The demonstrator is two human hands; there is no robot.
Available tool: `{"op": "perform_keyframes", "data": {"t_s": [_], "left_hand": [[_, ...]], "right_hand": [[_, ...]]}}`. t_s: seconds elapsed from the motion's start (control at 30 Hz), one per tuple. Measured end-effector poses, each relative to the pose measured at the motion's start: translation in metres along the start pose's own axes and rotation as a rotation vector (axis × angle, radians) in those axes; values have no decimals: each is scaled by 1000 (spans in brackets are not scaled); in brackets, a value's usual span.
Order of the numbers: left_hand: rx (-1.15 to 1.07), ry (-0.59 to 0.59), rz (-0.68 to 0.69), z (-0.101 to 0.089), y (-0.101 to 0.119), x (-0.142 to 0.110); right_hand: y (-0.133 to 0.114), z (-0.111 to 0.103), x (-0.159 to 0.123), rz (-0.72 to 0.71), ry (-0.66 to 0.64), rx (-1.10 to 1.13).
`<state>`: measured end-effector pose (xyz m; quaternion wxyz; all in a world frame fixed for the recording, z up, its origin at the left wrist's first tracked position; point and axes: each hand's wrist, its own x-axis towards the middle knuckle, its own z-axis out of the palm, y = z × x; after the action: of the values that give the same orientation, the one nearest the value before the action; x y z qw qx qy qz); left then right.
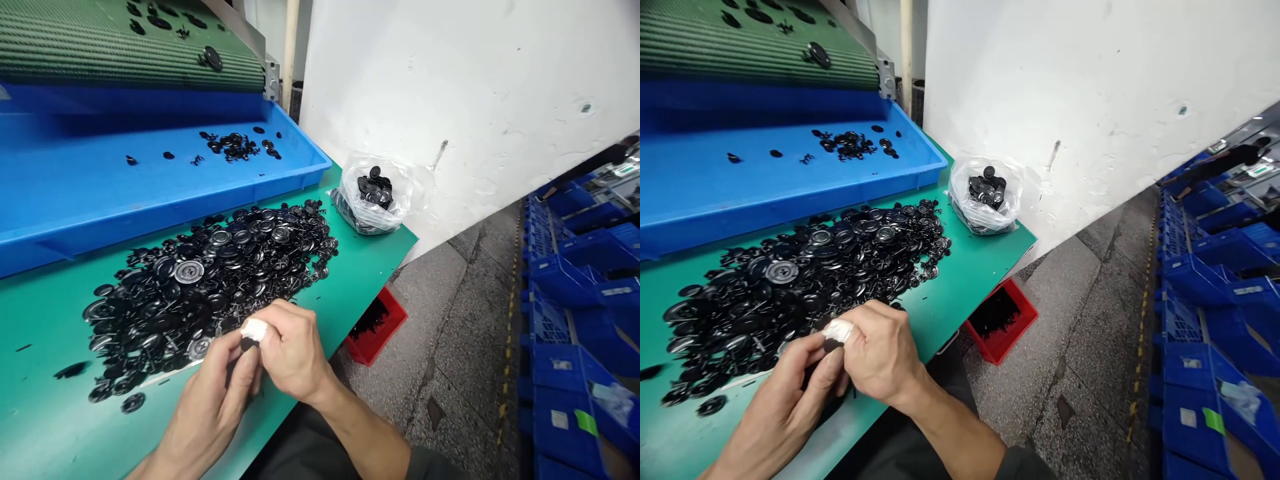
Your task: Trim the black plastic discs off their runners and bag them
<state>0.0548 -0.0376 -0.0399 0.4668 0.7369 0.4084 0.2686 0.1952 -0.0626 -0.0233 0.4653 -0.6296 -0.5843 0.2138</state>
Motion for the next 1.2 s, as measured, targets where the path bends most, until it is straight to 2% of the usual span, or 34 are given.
{"op": "perform_keyframes", "data": {"t_s": [0.1,0.23,0.33,0.4,0.5,0.6,0.77,0.83,0.97,1.1,1.2], "left_hand": [[-82,-20,-94,-3,8,5],[-383,-54,-357,-10,29,16],[-623,-39,-519,-14,41,20],[-729,-30,-576,-15,42,20],[-830,-41,-561,-15,37,19],[-933,-60,-505,-17,29,20],[-950,-51,-636,-20,22,25],[-937,-61,-656,-19,22,25],[-879,-177,-571,-11,23,21],[-783,-198,-454,-6,25,14],[-654,-219,-363,-10,25,10]], "right_hand": [[1,-1,2,30,4,-8],[14,-21,8,26,-32,-67],[34,-45,15,49,102,-209],[49,-59,22,112,180,-322],[67,-69,31,228,187,-472],[76,-69,38,234,123,-535],[75,-68,39,278,148,-417],[67,-68,36,272,167,-313],[37,-56,20,118,157,-162],[6,-32,-1,11,54,-33],[-3,-24,-10,-61,-49,24]]}}
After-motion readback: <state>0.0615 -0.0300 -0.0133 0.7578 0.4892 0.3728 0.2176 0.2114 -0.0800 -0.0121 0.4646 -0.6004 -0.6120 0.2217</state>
